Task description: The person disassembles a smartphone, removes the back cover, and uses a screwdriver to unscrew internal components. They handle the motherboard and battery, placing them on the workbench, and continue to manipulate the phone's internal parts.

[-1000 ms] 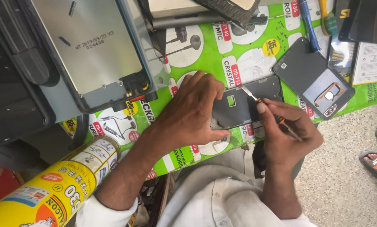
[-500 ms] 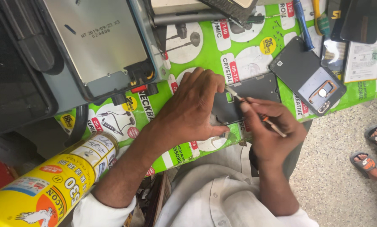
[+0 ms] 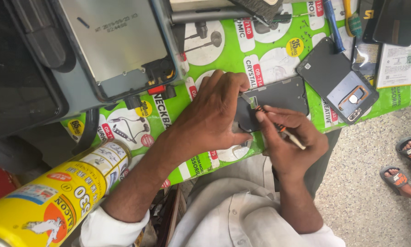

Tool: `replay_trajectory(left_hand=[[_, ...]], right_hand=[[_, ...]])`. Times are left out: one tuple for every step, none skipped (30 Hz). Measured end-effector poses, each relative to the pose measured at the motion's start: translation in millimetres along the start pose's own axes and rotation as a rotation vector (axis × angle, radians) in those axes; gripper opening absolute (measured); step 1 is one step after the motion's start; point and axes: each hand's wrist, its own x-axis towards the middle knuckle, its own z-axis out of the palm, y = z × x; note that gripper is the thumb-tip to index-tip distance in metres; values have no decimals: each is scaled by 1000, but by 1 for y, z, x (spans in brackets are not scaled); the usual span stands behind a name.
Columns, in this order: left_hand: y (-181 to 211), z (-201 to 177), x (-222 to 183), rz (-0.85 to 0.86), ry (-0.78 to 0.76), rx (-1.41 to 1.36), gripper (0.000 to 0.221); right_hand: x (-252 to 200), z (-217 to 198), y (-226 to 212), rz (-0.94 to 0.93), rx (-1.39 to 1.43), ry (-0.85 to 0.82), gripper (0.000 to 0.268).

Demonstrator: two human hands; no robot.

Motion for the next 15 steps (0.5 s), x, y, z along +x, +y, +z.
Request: replay_trajectory(left_hand=[[0, 0, -1, 0, -2, -2, 95], [0, 0, -2, 3, -6, -3, 96], [0, -1, -2, 6, -10, -4, 97], [0, -1, -2, -2, -13, -6, 97], [0, 0, -2, -10, -16, -8, 97], [0, 1, -2, -17, -19, -13, 98], [0, 2, -2, -17, -23, -10, 98], [-1, 2, -2, -16, -26, -5, 99], [-1, 2, -2, -16, -30, 0, 99], [-1, 2, -2, -16, -26, -2, 101], [-1, 2, -2, -16, -22, -4, 102], [-1, 2, -1, -16, -19, -6, 103], [0, 3, -1, -25, -18, -13, 103], [0, 3, -1, -33, -21, -21, 104], [0, 3, -1, -41, -23, -30, 104]], right_hand=[[1, -3, 3, -1, 7, 7, 15], [4, -6, 6, -3, 14, 18, 16], [9, -10, 9, -7, 13, 62, 16], [15, -17, 13, -14, 10, 105, 16], [20, -21, 16, -21, 7, 147, 16], [24, -25, 18, -9, -6, 166, 17], [25, -27, 20, 2, -18, 185, 17], [26, -27, 20, 12, -28, 204, 18], [24, -25, 18, -6, -34, 176, 17], [18, -19, 16, -24, -38, 148, 16], [13, -15, 13, -41, -42, 120, 15], [9, -10, 11, -53, -27, 107, 14], [6, -7, 9, -64, -12, 95, 15], [6, -6, 8, -72, 2, 85, 15], [8, -8, 8, -88, -29, 102, 15]])
